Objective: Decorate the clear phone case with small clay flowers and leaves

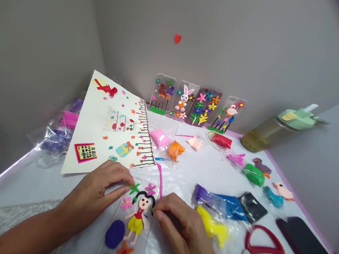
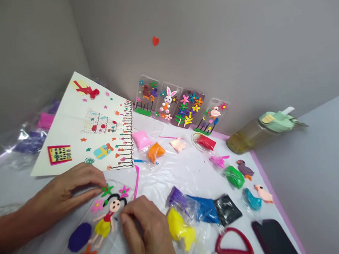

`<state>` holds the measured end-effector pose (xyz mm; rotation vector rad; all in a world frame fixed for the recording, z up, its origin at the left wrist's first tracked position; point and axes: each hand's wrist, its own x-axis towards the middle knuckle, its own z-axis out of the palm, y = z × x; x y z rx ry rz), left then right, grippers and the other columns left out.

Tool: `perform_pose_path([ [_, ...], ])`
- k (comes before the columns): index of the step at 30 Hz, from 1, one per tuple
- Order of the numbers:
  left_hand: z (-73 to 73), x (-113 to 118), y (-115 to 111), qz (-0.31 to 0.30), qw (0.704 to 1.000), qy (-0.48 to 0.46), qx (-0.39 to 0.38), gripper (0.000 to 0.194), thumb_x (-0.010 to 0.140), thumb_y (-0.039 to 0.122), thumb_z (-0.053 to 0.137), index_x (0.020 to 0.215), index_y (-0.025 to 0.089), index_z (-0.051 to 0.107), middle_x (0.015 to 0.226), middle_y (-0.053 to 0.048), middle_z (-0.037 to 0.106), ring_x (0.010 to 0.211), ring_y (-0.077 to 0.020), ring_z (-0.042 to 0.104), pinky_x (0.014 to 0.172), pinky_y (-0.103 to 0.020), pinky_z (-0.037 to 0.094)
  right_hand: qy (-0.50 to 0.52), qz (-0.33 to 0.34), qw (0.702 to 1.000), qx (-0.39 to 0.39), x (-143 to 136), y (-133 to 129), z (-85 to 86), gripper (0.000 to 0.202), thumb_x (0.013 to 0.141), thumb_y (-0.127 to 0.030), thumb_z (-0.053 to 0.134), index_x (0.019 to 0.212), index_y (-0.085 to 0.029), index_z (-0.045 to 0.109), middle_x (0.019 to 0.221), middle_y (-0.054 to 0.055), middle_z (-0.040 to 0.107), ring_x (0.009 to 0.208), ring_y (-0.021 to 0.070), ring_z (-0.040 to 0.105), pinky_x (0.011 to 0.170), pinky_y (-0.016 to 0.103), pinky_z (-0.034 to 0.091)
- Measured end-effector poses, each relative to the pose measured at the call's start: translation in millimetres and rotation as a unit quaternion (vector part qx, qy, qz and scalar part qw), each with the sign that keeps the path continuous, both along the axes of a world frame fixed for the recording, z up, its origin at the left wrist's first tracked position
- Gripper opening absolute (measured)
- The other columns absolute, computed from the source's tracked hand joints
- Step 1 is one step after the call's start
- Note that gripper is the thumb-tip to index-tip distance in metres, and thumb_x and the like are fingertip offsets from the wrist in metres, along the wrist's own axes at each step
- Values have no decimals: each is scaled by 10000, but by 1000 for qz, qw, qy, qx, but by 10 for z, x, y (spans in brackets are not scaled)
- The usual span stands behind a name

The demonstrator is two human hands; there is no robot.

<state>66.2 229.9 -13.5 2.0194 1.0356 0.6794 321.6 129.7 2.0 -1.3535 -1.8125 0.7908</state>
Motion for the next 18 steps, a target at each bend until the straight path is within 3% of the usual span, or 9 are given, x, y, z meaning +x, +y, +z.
perform_pose_path([
  [12,28,-10,-45,19,1000,6,3,135,1024,382,685,1010,335,810,1076,2,804,1081,-279,710,985,-374,577,-5,0,1000,-16,-1,0,1,194,1074,-204,575,937,-224,711,868,38,779,759,175,718,688,256,548],
  [18,-49,-70,18,-22,1000,18,7,174,1069,411,654,1009,315,787,1092,-26,808,1053,-276,739,949,-365,615,-5,1,1000,-13,-4,-6,-7,194,1074,-197,573,938,-226,709,867,38,781,760,176,723,691,256,551],
])
